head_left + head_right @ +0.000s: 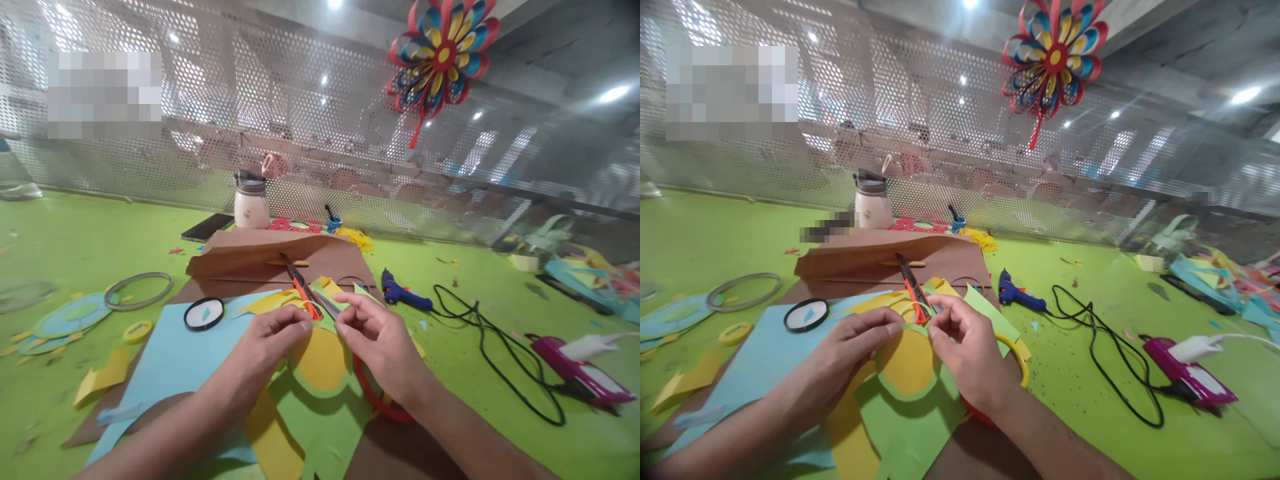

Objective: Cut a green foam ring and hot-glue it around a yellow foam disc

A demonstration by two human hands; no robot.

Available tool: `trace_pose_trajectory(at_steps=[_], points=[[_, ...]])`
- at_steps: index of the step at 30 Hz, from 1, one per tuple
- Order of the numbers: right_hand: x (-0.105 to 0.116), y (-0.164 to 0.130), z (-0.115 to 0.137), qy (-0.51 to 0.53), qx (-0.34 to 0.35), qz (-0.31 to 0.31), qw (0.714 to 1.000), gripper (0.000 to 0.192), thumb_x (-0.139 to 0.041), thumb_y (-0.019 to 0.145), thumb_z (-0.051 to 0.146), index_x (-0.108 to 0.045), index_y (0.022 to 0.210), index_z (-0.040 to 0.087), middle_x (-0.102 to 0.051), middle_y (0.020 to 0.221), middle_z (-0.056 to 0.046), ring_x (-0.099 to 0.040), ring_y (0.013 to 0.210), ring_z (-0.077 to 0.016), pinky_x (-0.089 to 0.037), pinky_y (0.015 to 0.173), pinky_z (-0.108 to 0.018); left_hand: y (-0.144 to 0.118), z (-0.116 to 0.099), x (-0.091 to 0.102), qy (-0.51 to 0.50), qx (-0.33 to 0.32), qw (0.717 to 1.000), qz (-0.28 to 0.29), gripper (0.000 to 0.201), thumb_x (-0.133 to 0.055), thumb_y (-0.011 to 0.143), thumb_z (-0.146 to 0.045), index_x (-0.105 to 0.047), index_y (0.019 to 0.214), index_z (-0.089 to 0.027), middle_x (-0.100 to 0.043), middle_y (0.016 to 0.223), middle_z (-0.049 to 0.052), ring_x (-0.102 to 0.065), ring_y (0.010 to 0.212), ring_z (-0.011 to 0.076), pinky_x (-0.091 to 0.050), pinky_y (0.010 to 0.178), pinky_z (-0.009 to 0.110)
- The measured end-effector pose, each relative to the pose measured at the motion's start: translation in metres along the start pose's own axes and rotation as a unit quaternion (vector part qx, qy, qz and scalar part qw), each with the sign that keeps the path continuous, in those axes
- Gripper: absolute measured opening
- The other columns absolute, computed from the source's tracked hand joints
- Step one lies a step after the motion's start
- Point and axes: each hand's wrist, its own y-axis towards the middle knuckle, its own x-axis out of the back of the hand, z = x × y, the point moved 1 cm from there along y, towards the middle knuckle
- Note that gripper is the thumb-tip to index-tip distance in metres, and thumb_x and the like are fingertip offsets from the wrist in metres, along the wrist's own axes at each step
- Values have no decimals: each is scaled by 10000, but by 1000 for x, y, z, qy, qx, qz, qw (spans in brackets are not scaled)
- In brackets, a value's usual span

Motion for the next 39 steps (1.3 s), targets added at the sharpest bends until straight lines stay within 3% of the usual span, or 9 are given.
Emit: trace_pose_trajectory(at_steps=[7, 12, 20, 27, 39], points=[[-2, -2, 1, -14, 10, 22, 1000, 234, -538, 853, 227, -555, 1081, 176, -541, 777, 20, -504, 698, -107, -421, 640, -224, 5, 5, 3, 49, -7, 999, 4, 225, -555, 767, -380, -558, 681, -172, -478, 628, -34, -390, 605, 118, -297, 557, 229], [-5, -3, -2, -26, 14, 38, 999, 313, -587, 825, 222, -529, 1129, 174, -574, 795, 8, -550, 738, -129, -446, 692, -251, 7, 11, 4, 53, -7, 998, 28, 238, -572, 753, -396, -561, 667, -174, -469, 607, -38, -386, 581, 117, -303, 539, 231], [-9, -4, 0, -28, 8, 32, 999, 308, -558, 805, 150, -537, 1111, 170, -546, 733, 34, -514, 658, -108, -421, 634, -229, 6, 8, 3, 50, -2, 998, 44, 247, -590, 733, -392, -558, 635, -168, -460, 581, -46, -377, 550, 107, -299, 524, 223], [-5, -3, 0, -8, -17, 15, 1000, 265, -530, 802, 160, -559, 1065, 183, -569, 807, 7, -541, 729, -127, -426, 677, -242, 1, 4, 0, 22, 10, 1000, 9, 221, -580, 733, -383, -572, 652, -177, -511, 609, -31, -431, 562, 124, -330, 547, 230], [-12, -5, 3, -24, -13, 19, 999, 295, -566, 769, 143, -553, 1064, 158, -538, 733, 28, -523, 663, -113, -428, 634, -232, 2, 4, -1, 13, 33, 999, 39, 219, -573, 742, -372, -545, 657, -172, -513, 608, -28, -435, 566, 124, -331, 538, 231]])
